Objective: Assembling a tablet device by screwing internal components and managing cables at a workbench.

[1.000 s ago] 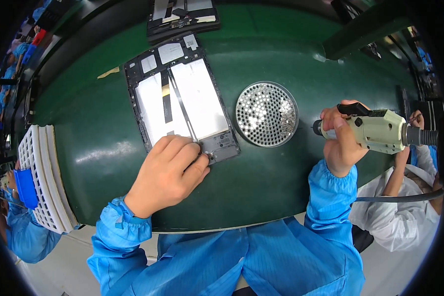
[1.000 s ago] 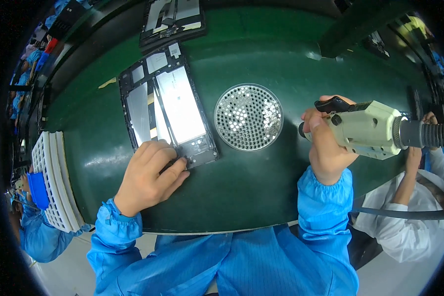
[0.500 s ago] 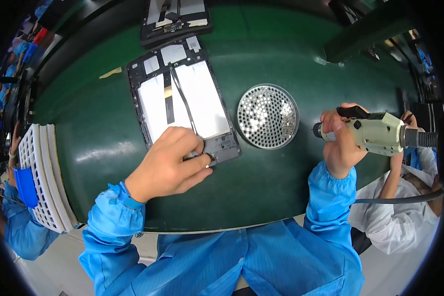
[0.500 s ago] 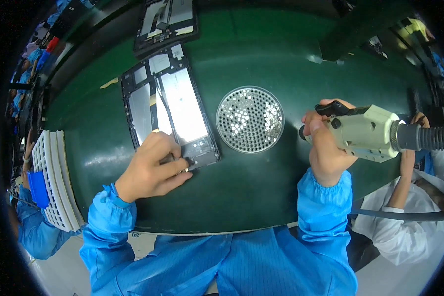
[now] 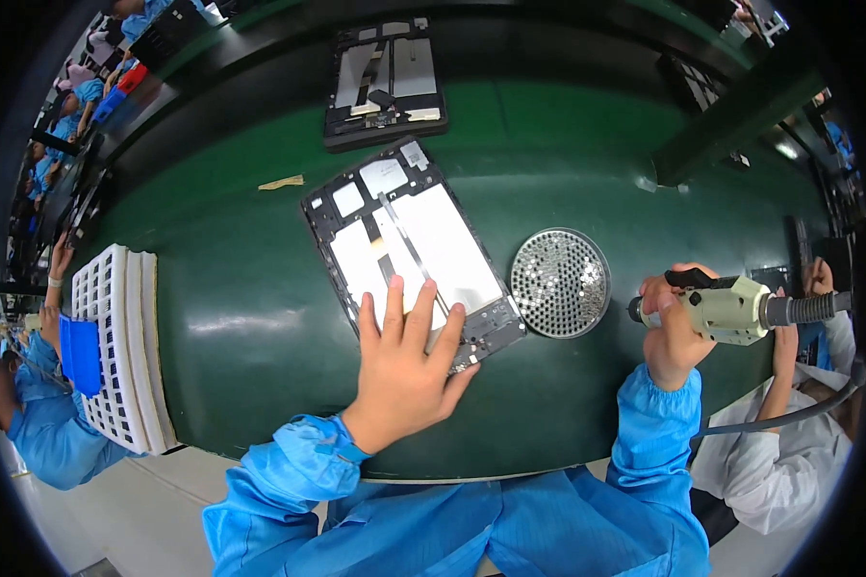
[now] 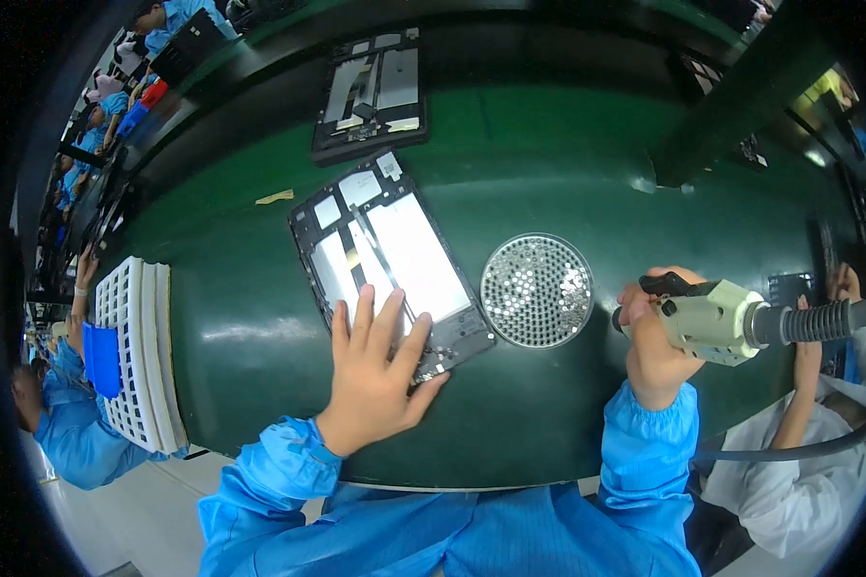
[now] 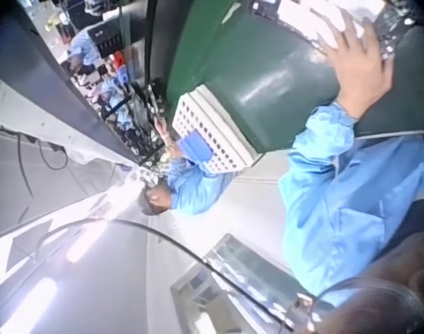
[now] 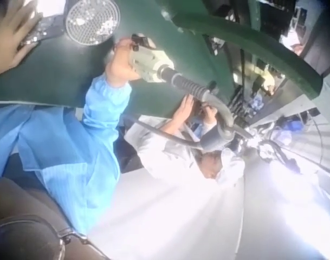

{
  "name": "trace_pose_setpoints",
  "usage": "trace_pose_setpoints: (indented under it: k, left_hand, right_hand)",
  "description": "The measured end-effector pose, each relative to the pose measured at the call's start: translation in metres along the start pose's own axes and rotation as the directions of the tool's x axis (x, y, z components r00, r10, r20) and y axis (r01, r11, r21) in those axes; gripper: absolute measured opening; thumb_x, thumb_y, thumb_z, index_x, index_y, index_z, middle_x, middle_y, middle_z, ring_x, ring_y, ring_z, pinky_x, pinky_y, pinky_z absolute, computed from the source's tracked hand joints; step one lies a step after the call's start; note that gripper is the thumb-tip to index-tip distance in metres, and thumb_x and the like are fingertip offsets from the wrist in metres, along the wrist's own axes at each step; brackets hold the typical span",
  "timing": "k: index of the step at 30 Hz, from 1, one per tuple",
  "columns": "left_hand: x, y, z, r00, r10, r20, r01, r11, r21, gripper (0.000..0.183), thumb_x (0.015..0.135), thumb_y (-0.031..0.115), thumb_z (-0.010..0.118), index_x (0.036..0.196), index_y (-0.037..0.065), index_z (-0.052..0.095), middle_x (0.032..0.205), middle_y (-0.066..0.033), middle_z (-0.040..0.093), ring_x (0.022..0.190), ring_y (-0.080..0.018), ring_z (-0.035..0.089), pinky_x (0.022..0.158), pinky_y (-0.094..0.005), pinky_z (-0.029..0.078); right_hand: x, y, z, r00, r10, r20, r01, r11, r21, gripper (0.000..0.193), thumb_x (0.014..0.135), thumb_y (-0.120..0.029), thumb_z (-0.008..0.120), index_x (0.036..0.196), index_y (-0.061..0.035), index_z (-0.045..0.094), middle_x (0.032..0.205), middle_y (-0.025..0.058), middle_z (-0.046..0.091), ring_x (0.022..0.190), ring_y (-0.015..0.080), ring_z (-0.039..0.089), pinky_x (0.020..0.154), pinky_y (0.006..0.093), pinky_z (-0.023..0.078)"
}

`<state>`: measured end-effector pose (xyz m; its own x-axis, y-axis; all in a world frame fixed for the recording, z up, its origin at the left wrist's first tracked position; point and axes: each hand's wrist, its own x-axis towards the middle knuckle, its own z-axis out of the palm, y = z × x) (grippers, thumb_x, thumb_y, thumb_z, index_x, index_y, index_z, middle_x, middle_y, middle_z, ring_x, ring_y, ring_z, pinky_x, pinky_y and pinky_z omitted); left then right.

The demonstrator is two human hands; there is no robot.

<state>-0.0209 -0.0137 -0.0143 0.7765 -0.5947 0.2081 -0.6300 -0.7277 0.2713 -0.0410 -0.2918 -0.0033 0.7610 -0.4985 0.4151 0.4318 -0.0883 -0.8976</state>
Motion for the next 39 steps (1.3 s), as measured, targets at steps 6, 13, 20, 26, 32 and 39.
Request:
trace_pose_setpoints:
  k: [6, 13, 20, 26, 32, 39]
  left_hand:
    - [-0.015, 0.001, -0.002, 0.994, -0.111, -0.023, 0.113, 0.990, 0.087, 0.062, 0.073, 0.030, 0.074, 0.126, 0.005, 0.055, 0.137, -0.0265, 0.039, 0.127, -0.0541, 0.032, 0.097, -0.0699, 0.026]
    - [-0.052, -0.069, -0.036, 0.982, -0.188, -0.008, 0.186, 0.962, 0.200, 0.065, 0.073, 0.029, 0.074, 0.131, 0.009, 0.052, 0.141, -0.0258, 0.036, 0.128, -0.0537, 0.033, 0.098, -0.0683, 0.026]
    - [-0.002, -0.217, -0.087, 0.966, -0.214, 0.148, 0.187, 0.966, 0.176, 0.065, 0.074, 0.020, 0.076, 0.134, 0.013, 0.051, 0.141, -0.0274, 0.037, 0.127, -0.0450, 0.040, 0.106, -0.0450, 0.036]
    - [0.089, -0.288, -0.086, 0.969, -0.247, 0.025, 0.202, 0.843, 0.498, 0.072, 0.071, 0.020, 0.075, 0.137, 0.013, 0.047, 0.144, -0.0242, 0.034, 0.132, -0.0406, 0.036, 0.110, -0.0400, 0.032]
    - [0.161, -0.223, -0.012, 0.996, 0.019, 0.089, -0.032, 0.989, 0.147, 0.079, 0.077, 0.047, 0.071, 0.142, 0.017, 0.040, 0.146, -0.0226, 0.031, 0.135, -0.0425, 0.031, 0.105, -0.0494, 0.036]
    - [0.175, -0.248, -0.005, 0.965, 0.262, -0.008, -0.223, 0.837, 0.499, 0.066, 0.085, 0.036, 0.064, 0.141, 0.013, 0.038, 0.133, -0.0163, 0.047, 0.119, -0.0362, 0.048, 0.083, -0.0427, 0.053]
  right_hand:
    - [-0.002, 0.005, -0.007, 0.999, 0.007, -0.038, -0.007, 1.000, 0.006, 0.029, 0.077, 0.008, 0.055, 0.105, 0.0023, 0.052, 0.077, 0.0116, 0.056, 0.060, 0.0182, 0.055, 0.059, 0.0304, 0.048]
    - [-0.003, 0.005, -0.010, 0.997, -0.006, -0.075, 0.004, 1.000, -0.030, 0.030, 0.077, 0.007, 0.055, 0.106, 0.0021, 0.051, 0.078, 0.0109, 0.055, 0.061, 0.0179, 0.054, 0.060, 0.0307, 0.048]
    - [0.001, 0.005, -0.008, 0.999, -0.025, -0.024, 0.023, 0.996, -0.087, 0.029, 0.078, 0.003, 0.056, 0.107, 0.0020, 0.051, 0.074, 0.0089, 0.055, 0.059, 0.0161, 0.053, 0.061, 0.0313, 0.048]
    - [0.007, 0.005, -0.001, 0.998, 0.017, -0.066, -0.024, 0.995, -0.100, 0.029, 0.078, 0.000, 0.058, 0.106, 0.0019, 0.051, 0.075, 0.0104, 0.057, 0.060, 0.0171, 0.055, 0.061, 0.0303, 0.047]
    - [0.008, 0.014, -0.001, 0.996, 0.028, -0.088, -0.039, 0.991, -0.125, 0.029, 0.078, 0.001, 0.059, 0.106, 0.0009, 0.052, 0.079, 0.0108, 0.058, 0.064, 0.0177, 0.058, 0.060, 0.0296, 0.048]
    - [0.012, 0.020, -0.006, 0.988, 0.067, -0.138, -0.084, 0.989, -0.123, 0.035, 0.071, 0.006, 0.067, 0.103, -0.0033, 0.053, 0.091, 0.0054, 0.058, 0.078, 0.0119, 0.057, 0.069, 0.0263, 0.048]
